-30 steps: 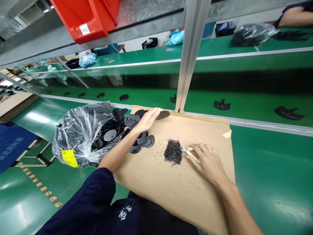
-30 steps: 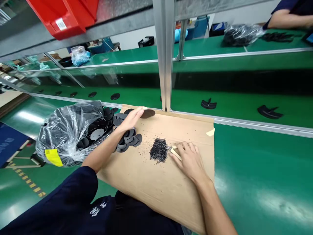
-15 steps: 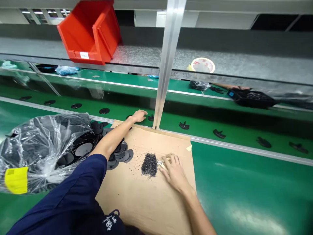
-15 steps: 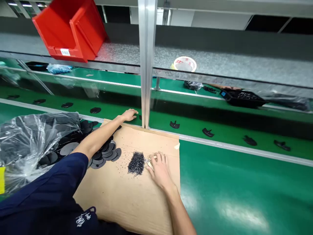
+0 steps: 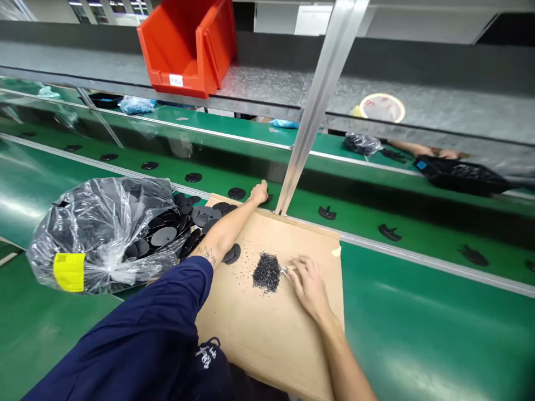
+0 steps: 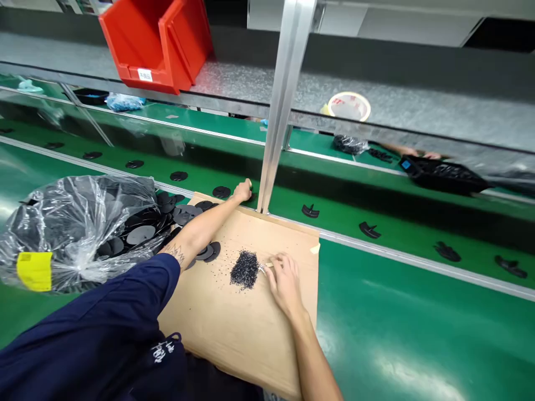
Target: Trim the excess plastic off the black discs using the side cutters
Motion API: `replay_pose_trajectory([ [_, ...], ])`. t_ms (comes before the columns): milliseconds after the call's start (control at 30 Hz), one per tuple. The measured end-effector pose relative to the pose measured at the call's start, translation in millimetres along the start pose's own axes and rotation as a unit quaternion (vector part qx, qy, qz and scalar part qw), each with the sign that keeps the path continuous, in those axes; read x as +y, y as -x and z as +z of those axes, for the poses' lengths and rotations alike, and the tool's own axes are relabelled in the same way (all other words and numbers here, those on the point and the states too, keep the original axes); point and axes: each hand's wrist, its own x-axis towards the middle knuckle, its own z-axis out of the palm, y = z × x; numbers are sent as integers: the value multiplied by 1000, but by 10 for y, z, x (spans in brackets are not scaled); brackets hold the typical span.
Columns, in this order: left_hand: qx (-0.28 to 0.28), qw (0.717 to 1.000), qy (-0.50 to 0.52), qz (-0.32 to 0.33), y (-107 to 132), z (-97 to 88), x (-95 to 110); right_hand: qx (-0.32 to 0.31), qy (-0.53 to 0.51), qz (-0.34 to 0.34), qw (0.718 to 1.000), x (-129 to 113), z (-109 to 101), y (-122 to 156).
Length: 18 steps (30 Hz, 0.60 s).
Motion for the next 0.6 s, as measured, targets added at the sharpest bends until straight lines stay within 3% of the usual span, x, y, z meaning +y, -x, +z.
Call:
replay_pose_trajectory([
  [100, 15, 997, -2, -81, -15, -227, -81, 60, -80, 5, 995, -40, 21, -6],
  [167, 14, 996, 7, -87, 106, -337, -109, 88, -169, 35, 981, -90, 25, -2],
  [233, -13, 997, 42, -57, 408, -379, -103, 85, -274, 83, 954, -154, 18, 0],
  [267, -34, 997, 65, -34, 628, -369, -86, 69, -340, 115, 931, -187, 13, -2],
  [300, -78, 986, 146, 31, 882, -338, -60, 47, -407, 143, 901, -219, 8, -5],
  [367, -168, 942, 261, 125, 1424, -226, 11, -20, -524, 188, 830, -274, 5, -17],
  [467, -265, 897, 311, 169, 2041, -52, 114, -139, -611, 219, 748, -323, 30, -38],
  [533, -306, 891, 286, 174, 2171, -39, 133, -177, -625, 244, 720, -339, 57, -49],
  [600, -309, 913, 213, 161, 2063, -147, 87, -163, -626, 276, 711, -346, 73, -57],
])
